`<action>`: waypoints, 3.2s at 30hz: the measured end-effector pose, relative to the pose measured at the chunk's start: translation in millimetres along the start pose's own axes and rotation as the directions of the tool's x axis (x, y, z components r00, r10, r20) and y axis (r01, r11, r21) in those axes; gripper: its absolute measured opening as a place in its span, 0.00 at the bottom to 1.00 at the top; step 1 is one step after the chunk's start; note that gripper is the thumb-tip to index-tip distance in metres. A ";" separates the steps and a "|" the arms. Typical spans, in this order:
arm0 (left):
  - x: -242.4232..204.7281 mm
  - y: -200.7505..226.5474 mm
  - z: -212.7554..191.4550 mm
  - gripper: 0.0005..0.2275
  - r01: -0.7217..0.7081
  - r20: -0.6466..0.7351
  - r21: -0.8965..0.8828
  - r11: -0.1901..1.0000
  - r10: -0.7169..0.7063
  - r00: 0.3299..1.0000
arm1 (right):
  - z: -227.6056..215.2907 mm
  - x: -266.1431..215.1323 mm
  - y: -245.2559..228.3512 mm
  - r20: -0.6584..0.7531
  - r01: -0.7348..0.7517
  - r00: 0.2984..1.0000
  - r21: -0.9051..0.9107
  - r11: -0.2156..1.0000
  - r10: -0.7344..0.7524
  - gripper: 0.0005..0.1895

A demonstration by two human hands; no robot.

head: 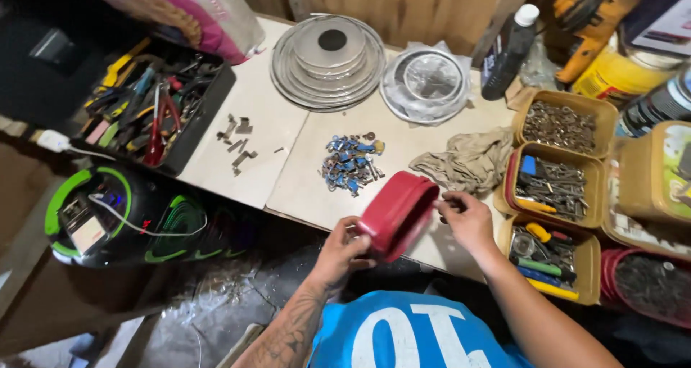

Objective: The person pours small metal parts from a red container onto a workbench, then picks up and separates individual pieces by hand. They place some items into nearby storage bins and continue sorting the remaining pile on the table.

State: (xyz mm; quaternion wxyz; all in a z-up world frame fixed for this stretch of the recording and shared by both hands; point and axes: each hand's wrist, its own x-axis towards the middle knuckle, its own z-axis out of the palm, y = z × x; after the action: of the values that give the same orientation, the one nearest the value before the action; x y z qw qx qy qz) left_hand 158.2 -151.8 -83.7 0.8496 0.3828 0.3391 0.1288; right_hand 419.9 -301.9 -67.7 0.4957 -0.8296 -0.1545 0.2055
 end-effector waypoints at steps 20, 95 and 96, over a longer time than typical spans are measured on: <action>43.2 -22.3 62.7 0.32 0.372 0.049 -0.187 0.909 -0.369 0.928 | 36.6 -85.9 -16.7 0.191 0.364 0.915 -0.013 0.931 -0.355 0.10; 66.2 47.6 37.4 0.17 0.098 -0.098 0.624 0.776 -0.047 0.994 | -10.1 -33.1 80.8 -0.060 -0.286 0.947 0.290 0.913 0.316 0.22; 71.9 46.6 25.4 0.17 0.101 -0.111 0.525 0.845 -0.049 0.993 | -6.5 -28.7 75.1 -0.048 -0.281 0.951 0.282 0.917 0.306 0.20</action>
State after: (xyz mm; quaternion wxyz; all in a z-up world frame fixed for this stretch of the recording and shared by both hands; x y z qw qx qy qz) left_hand 230.2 -100.3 -71.6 0.6987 0.5822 0.4155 0.0146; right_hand 402.2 -354.7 -126.1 0.5749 -0.7759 0.0242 0.2586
